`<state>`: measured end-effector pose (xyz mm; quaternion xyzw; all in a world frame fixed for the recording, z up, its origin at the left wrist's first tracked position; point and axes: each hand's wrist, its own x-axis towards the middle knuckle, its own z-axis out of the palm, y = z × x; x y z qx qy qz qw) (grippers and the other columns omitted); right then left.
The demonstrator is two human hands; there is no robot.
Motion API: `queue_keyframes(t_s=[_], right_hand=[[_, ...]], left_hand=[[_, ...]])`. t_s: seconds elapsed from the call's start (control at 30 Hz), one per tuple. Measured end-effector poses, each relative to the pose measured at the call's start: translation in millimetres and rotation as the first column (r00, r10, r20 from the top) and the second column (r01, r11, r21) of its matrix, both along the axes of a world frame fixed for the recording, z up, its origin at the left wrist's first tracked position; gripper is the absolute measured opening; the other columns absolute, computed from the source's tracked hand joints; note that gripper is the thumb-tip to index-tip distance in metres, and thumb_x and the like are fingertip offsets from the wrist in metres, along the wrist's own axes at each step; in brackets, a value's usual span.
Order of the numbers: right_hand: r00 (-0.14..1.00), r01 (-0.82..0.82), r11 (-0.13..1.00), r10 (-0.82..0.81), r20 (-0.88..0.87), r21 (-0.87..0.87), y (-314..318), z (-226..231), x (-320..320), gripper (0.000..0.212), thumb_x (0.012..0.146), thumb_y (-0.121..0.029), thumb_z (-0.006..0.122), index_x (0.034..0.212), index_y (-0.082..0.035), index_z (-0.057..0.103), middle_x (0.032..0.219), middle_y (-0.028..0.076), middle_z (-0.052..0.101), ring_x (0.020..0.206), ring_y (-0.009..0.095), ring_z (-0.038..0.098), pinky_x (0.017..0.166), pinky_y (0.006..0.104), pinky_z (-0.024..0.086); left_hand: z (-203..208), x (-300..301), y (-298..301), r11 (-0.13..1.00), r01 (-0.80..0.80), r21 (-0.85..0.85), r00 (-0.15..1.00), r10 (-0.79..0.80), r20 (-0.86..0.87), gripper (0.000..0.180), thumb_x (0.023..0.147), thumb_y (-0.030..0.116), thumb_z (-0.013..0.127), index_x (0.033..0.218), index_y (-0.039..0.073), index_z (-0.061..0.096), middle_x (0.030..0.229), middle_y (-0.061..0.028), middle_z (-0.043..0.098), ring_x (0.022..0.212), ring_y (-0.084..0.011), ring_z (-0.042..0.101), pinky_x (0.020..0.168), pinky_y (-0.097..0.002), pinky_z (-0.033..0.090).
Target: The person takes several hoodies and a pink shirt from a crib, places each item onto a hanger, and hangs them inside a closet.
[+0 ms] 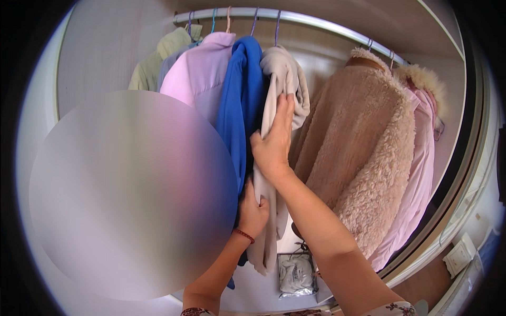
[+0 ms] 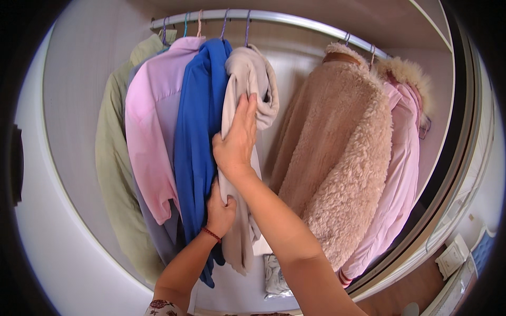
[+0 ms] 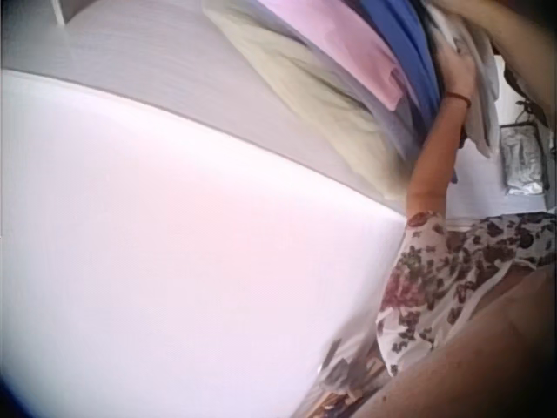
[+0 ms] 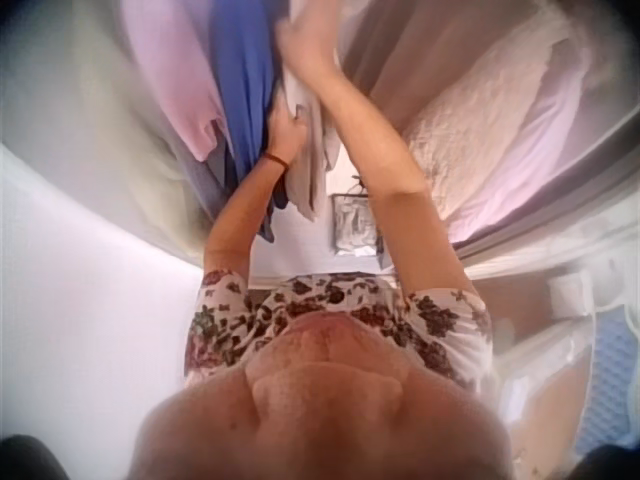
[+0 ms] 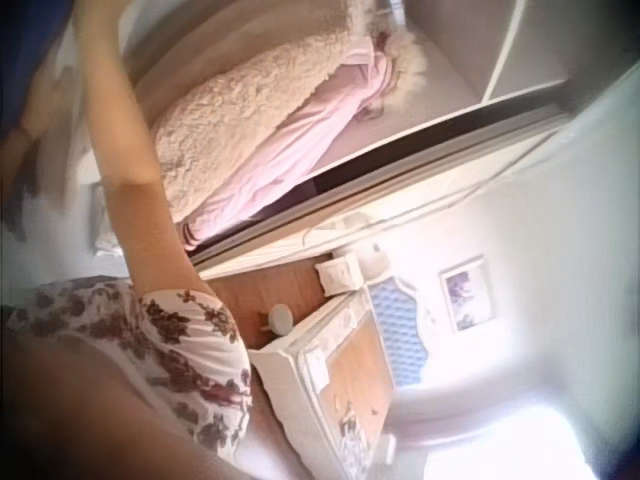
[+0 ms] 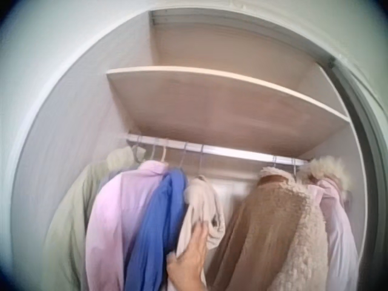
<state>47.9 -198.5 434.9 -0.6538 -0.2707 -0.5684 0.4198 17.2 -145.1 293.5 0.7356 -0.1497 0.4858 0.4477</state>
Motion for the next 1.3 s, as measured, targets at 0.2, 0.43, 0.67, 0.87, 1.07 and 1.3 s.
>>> queue_keyframes(t_s=[0.2,0.43,0.67,0.87,1.07,1.3], right_hand=[[0.875,-0.183,0.973,0.227,-0.428,0.141,0.9,-100.1,6.6,0.076,0.065,-0.003,0.058,0.132,-0.001,0.021,0.105,0.027,0.052,0.095,0.037,0.053,0.084,0.0361,0.042],[0.567,-0.211,0.936,0.353,-0.745,0.283,-34.3,-263.0,11.1,0.044,0.072,-0.016,0.06,0.11,0.003,0.049,0.084,0.018,0.061,0.078,0.026,0.06,0.07,0.0304,0.046],[0.021,-0.497,0.865,0.086,-0.996,0.065,-85.6,-368.3,-61.2,0.043,0.076,-0.025,0.063,0.107,0.004,0.052,0.085,0.009,0.06,0.081,0.014,0.055,0.071,0.0246,0.044],[0.028,-0.558,0.804,-0.232,-0.972,-0.208,-186.6,-467.5,-175.6,0.047,0.071,-0.034,0.057,0.104,0.0,0.053,0.088,0.018,0.06,0.086,0.032,0.056,0.076,0.038,0.044],[-0.19,-0.293,0.942,-0.224,-0.956,-0.162,-282.0,-570.6,-327.7,0.039,0.072,-0.027,0.057,0.104,-0.004,0.056,0.087,0.016,0.061,0.077,0.028,0.059,0.068,0.0363,0.048],[-0.492,0.38,0.925,0.178,-0.852,-0.026,-351.3,-567.2,-472.2,0.035,0.071,-0.021,0.055,0.101,-0.004,0.059,0.078,0.014,0.061,0.055,0.024,0.06,0.043,0.0317,0.046]], left_hand=[[-64.7,-3.3,12.8,0.997,0.034,-0.076,0.98,-0.048,-0.192,0.054,0.07,-0.002,0.047,0.123,-0.002,0.036,0.109,-0.0233,0.051,0.098,-0.0351,0.052,0.084,-0.0344,0.041],[-173.2,4.6,2.5,0.983,0.015,-0.183,0.888,-0.097,-0.449,0.043,0.074,0.005,0.052,0.116,-0.003,0.042,0.106,-0.0232,0.053,0.097,-0.0326,0.053,0.083,-0.0339,0.041],[-257.1,-5.4,16.8,0.859,0.144,-0.492,0.696,-0.441,-0.566,0.018,0.076,0.005,0.052,0.089,-0.006,0.054,0.082,-0.0088,0.06,0.074,-0.0166,0.054,0.069,-0.0295,0.044],[-301.8,-28.2,33.8,0.965,0.071,-0.251,0.598,-0.243,-0.764,0.017,0.077,0.012,0.051,0.084,-0.004,0.055,0.073,-0.0096,0.058,0.067,-0.0247,0.056,0.065,-0.0303,0.044],[-442.8,-99.0,29.9,0.936,-0.086,-0.341,-0.224,-0.352,-0.909,0.01,0.076,0.013,0.05,0.077,0.005,0.055,0.06,-0.007,0.051,0.055,-0.0198,0.051,0.047,-0.0346,0.04],[-418.3,-220.6,-99.9,0.857,0.439,-0.272,-0.476,-0.035,-0.879,0.013,0.071,0.014,0.056,0.075,0.002,0.056,0.065,-0.0076,0.055,0.049,-0.0188,0.051,0.042,-0.0309,0.04]])
